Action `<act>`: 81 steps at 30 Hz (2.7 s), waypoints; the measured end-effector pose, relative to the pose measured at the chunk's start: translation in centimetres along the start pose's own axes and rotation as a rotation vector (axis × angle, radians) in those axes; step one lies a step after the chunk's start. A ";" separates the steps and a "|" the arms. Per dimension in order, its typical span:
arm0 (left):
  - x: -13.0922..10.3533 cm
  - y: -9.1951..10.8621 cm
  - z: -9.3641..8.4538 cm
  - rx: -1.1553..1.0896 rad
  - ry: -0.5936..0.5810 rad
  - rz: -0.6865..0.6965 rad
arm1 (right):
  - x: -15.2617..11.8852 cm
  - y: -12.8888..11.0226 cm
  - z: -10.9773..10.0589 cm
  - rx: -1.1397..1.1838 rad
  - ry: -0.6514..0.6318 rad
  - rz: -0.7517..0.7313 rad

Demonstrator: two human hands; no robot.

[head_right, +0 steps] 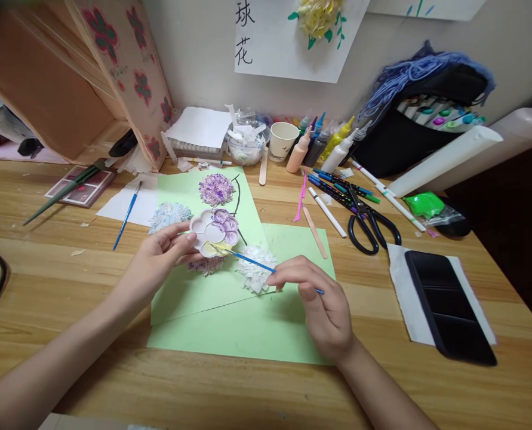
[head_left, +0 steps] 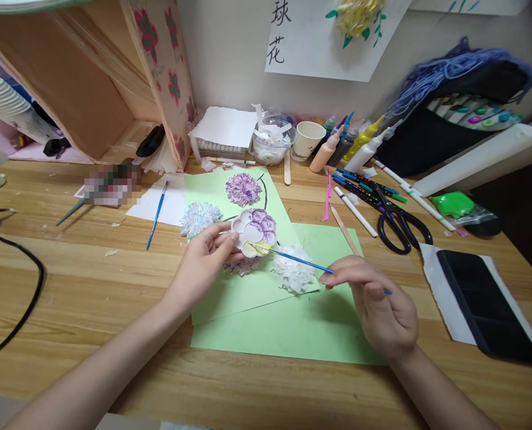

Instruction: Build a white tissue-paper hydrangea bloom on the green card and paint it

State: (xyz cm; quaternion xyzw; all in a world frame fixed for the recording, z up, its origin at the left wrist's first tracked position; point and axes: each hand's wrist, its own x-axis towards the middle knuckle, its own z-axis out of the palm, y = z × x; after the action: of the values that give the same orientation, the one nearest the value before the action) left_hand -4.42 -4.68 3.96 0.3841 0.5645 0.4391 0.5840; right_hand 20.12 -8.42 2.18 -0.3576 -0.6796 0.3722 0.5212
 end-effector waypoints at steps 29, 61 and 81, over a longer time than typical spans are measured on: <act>-0.2 0.2 0.2 0.145 0.031 -0.073 | 1.1 0.9 -5.4 0.089 0.411 0.225; -0.5 0.8 0.5 0.135 -0.011 -0.084 | 1.6 1.4 -6.3 0.102 0.476 0.203; -0.9 0.8 0.8 0.136 -0.065 -0.073 | 1.3 1.4 -5.7 0.154 0.388 0.237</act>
State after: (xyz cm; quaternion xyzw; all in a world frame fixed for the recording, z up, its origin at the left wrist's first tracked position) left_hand -3.67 -5.29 5.03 0.4160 0.5872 0.3656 0.5903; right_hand 25.52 -5.87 2.51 -0.4587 -0.4895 0.4058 0.6208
